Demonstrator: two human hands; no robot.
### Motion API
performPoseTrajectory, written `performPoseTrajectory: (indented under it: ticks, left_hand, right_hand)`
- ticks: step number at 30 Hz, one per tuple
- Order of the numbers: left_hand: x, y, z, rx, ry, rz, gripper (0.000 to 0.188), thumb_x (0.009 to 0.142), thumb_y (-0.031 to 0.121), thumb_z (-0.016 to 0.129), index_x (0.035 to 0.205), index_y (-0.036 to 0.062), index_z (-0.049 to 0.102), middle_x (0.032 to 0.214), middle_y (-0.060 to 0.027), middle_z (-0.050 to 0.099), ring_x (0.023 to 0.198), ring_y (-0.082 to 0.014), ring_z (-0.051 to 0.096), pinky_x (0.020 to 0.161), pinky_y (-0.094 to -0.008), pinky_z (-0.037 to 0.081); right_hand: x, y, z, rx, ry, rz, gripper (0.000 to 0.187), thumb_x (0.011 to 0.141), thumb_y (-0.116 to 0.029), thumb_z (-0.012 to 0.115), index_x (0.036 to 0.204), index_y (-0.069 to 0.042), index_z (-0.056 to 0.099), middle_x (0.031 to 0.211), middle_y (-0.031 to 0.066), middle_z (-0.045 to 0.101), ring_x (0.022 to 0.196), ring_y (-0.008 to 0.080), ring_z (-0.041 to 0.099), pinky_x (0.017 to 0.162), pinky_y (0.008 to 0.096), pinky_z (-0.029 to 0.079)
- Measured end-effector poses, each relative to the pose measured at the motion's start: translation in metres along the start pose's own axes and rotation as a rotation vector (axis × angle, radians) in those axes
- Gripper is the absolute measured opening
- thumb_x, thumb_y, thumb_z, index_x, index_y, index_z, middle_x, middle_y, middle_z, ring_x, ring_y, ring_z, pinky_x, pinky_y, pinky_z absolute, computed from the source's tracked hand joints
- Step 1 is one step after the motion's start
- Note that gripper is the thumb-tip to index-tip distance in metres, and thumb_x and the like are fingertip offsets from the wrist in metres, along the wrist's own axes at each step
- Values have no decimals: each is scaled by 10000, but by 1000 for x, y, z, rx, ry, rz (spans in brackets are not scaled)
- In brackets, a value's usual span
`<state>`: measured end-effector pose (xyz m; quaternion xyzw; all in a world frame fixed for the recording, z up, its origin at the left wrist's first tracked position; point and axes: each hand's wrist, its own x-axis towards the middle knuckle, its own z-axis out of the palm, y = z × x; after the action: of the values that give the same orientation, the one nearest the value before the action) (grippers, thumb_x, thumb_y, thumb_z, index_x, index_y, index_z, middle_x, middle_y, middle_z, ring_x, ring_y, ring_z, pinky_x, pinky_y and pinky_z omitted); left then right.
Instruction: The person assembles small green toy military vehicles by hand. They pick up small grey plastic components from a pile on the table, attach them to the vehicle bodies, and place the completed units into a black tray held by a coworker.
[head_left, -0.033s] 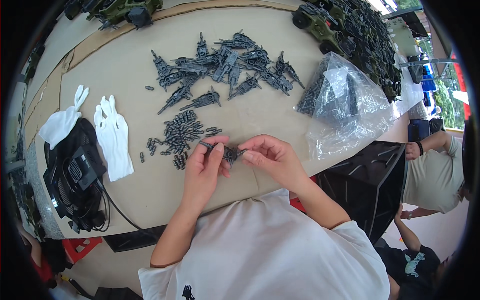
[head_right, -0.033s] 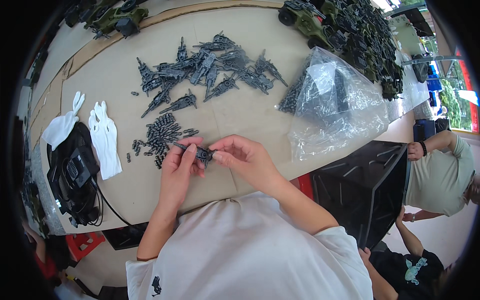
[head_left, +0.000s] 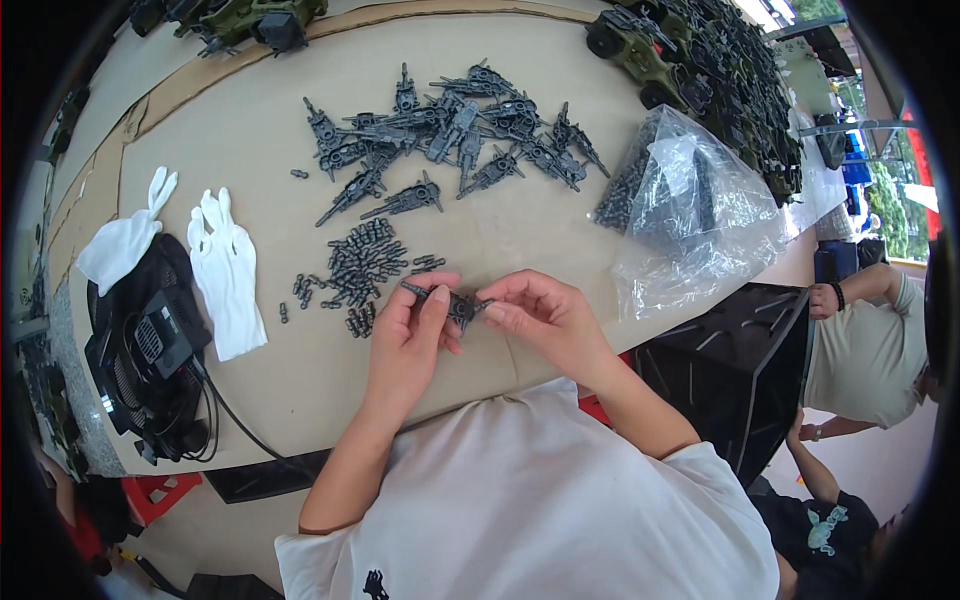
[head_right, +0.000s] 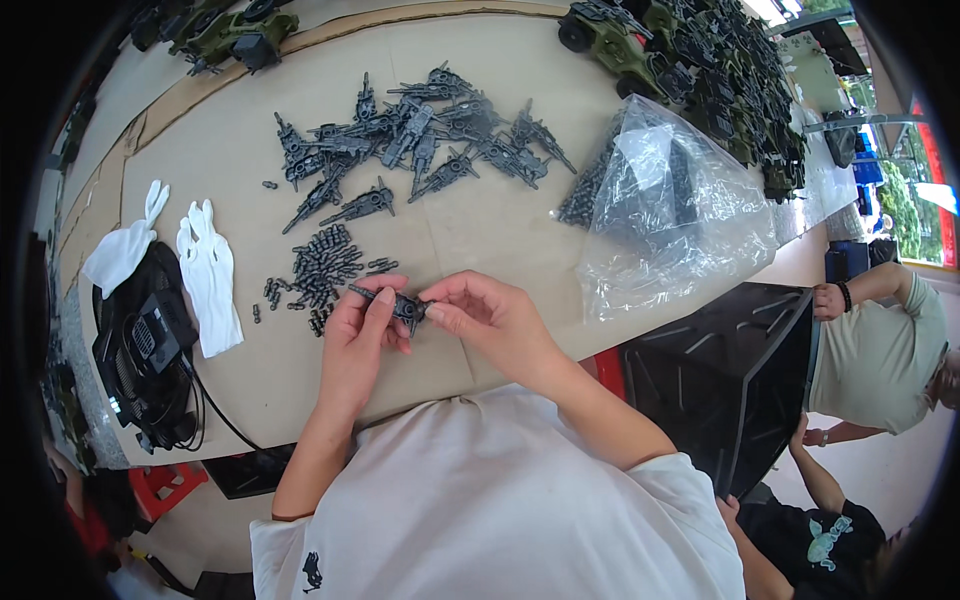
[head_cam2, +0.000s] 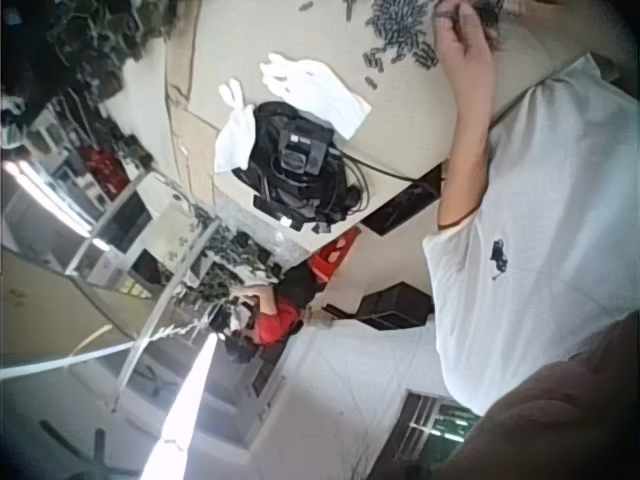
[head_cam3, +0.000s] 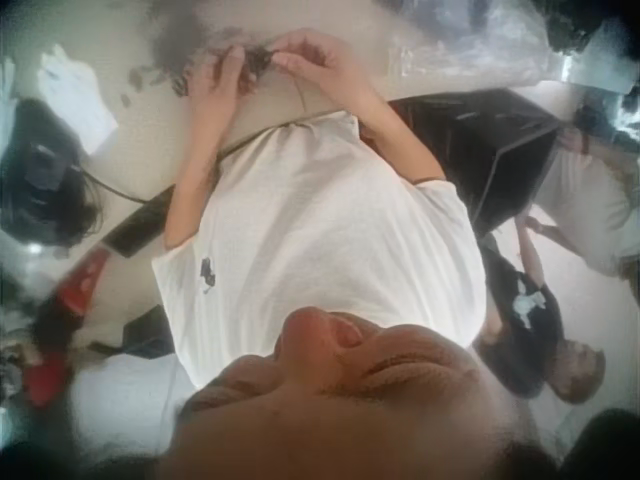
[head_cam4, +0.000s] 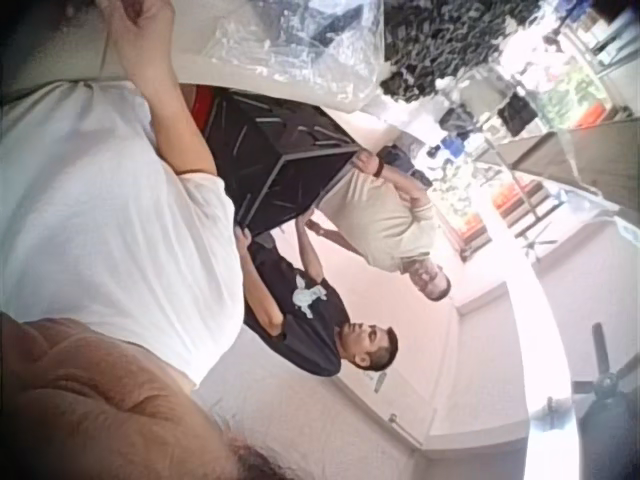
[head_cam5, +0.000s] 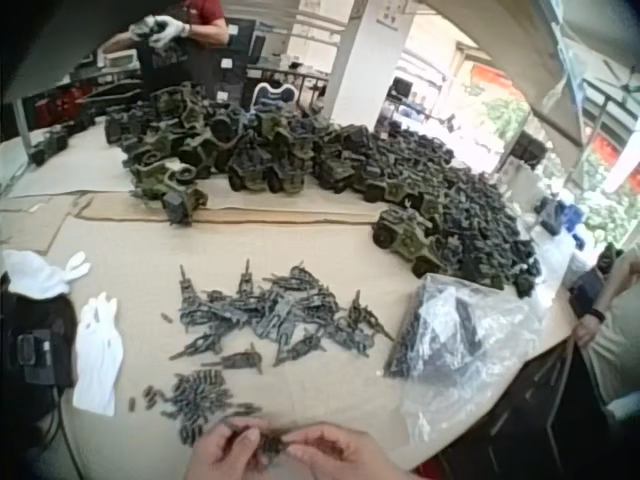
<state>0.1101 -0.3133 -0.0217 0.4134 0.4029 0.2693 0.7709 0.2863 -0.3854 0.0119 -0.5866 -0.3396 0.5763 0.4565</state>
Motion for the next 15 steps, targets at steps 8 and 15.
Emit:
performPoseTrajectory:
  ticks: [8,15]
  left_hand:
    - [0,-2,3,39,15,64,185,986,99,564,1125,-21,586,955,-66,591,708,-71,599,585,-248,558]
    - [-17,25,-13,674,104,282,280,878,5,670,1142,8,578,1189,-92,521,776,-111,628,626,-258,534]
  right_hand:
    - [4,11,9,-447,102,-268,170,894,-56,685,1057,-7,678,982,95,671,867,167,663,767,274,540]
    - [5,16,15,-737,122,-446,152,856,-50,705,1001,-21,672,935,117,651,835,252,655,710,328,552]
